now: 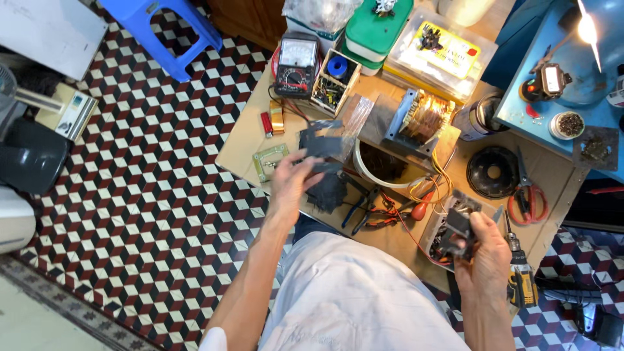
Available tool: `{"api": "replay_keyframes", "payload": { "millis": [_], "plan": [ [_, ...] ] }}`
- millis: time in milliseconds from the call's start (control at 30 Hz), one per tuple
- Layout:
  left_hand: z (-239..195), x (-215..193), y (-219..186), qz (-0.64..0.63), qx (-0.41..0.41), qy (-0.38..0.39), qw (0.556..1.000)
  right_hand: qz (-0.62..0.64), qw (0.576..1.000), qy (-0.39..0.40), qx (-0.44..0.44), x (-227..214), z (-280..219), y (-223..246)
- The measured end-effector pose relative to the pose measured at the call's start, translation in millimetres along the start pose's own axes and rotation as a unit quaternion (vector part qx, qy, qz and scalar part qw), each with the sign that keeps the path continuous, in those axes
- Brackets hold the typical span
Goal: The person repeatedly picks up black laminated core pieces and places them onto a copper-wound coil assembly on a workbench. The person handles the laminations one at a time, stacking them onto the coil, then removes them and repeats the process without completing the assembly.
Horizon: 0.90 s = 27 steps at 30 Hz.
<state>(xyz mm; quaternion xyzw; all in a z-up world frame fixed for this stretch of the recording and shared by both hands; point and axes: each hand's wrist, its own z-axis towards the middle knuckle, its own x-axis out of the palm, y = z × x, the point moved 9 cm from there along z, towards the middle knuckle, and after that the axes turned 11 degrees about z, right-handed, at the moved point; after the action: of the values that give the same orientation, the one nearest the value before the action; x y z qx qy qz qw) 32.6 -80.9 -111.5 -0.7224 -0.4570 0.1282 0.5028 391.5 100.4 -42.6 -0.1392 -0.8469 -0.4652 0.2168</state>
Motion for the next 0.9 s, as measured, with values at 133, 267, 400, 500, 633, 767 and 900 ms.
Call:
{"api": "replay_keyframes", "payload": {
  "millis": [133, 267, 400, 500, 633, 767, 900],
  "plan": [
    [19, 74, -49, -0.015, -0.009, 0.114, 0.993, 0.035, 0.997, -0.045, -0.049, 23, 6, 7],
    [46, 114, -63, 0.016, -0.033, 0.177, 0.984, 0.057, 0.993, -0.053, -0.090, 47, -1, 8],
    [72, 123, -51, 0.058, -0.060, 0.194, 0.978, 0.048, 0.990, -0.088, -0.100, 55, -10, -1],
    [82, 127, -38, 0.069, -0.093, 0.214, 0.970, 0.055, 0.987, -0.122, -0.093, 56, -17, -13],
    [85, 139, -28, 0.037, -0.104, 0.256, 0.960, 0.047, 0.984, -0.145, -0.093, 59, -23, -19],
    [90, 144, -18, 0.056, -0.097, 0.260, 0.959, 0.037, 0.982, -0.162, -0.094, 54, -20, -17],
    [90, 146, -17, 0.066, -0.083, 0.257, 0.961, 0.042, 0.989, -0.109, -0.091, 63, -6, -9]
  ]
}}
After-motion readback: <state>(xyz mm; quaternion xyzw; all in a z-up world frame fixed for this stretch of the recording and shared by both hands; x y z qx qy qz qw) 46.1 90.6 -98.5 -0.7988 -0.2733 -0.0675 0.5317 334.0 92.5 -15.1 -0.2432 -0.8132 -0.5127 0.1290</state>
